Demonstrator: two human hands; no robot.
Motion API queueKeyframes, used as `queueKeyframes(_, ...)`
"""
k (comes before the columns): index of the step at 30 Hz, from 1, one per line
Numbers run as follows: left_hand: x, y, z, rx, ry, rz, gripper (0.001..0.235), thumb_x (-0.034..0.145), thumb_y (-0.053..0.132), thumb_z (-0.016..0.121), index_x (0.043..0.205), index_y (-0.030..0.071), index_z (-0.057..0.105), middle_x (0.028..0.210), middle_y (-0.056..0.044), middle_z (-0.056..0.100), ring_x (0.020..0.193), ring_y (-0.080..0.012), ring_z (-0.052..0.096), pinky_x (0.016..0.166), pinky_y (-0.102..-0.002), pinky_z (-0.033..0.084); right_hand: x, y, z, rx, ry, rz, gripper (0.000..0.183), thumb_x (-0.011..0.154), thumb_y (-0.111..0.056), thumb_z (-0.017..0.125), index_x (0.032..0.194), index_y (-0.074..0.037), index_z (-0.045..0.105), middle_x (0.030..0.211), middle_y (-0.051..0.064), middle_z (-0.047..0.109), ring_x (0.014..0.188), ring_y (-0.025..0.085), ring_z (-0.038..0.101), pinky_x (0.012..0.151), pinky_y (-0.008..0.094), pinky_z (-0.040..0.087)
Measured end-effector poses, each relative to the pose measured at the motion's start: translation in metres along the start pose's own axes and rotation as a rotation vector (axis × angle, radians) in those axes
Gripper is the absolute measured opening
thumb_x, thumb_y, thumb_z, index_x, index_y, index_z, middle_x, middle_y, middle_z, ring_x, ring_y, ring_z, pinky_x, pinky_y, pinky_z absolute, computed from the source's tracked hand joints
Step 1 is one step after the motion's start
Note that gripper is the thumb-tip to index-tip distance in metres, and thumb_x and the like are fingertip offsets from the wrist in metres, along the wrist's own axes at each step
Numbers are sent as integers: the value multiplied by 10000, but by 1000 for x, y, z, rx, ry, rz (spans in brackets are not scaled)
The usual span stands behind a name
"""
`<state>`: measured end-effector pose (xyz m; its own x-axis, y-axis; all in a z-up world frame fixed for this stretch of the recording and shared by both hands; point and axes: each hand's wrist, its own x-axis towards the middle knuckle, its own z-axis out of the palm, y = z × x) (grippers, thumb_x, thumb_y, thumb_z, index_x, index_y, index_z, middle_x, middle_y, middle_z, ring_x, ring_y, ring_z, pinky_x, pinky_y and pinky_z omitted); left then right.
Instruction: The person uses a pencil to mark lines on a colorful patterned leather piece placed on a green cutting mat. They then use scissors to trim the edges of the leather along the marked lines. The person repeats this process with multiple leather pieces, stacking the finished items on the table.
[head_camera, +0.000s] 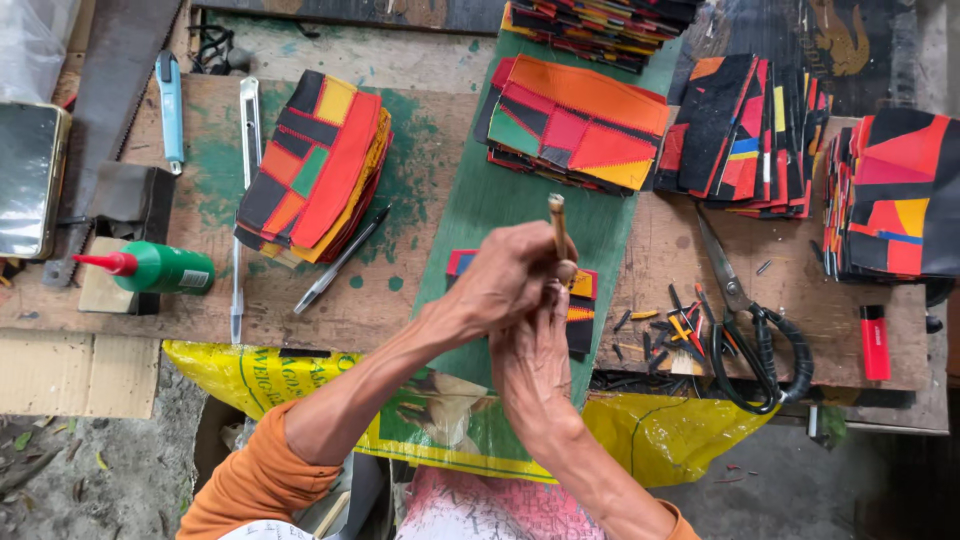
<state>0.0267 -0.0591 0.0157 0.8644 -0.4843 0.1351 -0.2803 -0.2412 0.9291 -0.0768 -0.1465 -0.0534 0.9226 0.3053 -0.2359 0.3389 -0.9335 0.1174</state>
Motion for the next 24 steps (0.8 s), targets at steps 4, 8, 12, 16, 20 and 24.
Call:
queueKeyframes(4,10,-12,11,32,-88,-64,116,878,66,720,959,24,649,834,-143,665,748,-304,699,663,-397,536,2,0,-2,32,-61,-11,628,890,-248,553,1455,12,470,1512,266,405,1431,537,286,1167,672,148)
queueKeyframes(8,10,-16,11,61,-114,-8,105,870,45,707,952,31,643,863,-141,684,801,-324,705,680,-409,533,3,0,-9,0,-33,-15,638,885,-254,564,1460,4,467,1517,258,411,1427,522,295,1164,665,163)
queueKeyframes(12,14,-19,17,147,-172,46,127,833,35,719,932,45,641,873,-133,666,850,-355,660,694,-438,501,5,0,-5,-59,34,22,630,881,-246,560,1450,12,478,1502,248,438,1409,480,345,1155,638,208)
queueKeyframes(16,13,-28,21,291,-193,202,327,600,0,683,914,88,648,876,-102,641,898,-369,578,754,-454,421,7,-4,8,83,44,77,584,911,-189,550,1457,12,502,1465,226,492,1353,418,434,1123,578,283)
queueKeyframes(20,19,-28,17,282,-252,228,297,640,1,661,909,123,623,910,-63,629,961,-323,589,797,-423,398,12,0,14,99,167,82,567,866,-199,549,1399,-6,529,1418,206,520,1307,392,469,1110,564,325)
queueKeyframes(24,25,-19,23,369,-342,238,277,597,26,715,852,90,629,867,-88,632,910,-350,606,739,-457,411,11,5,8,251,220,37,451,956,-135,545,1374,30,581,1394,224,551,1296,344,517,1069,476,423)
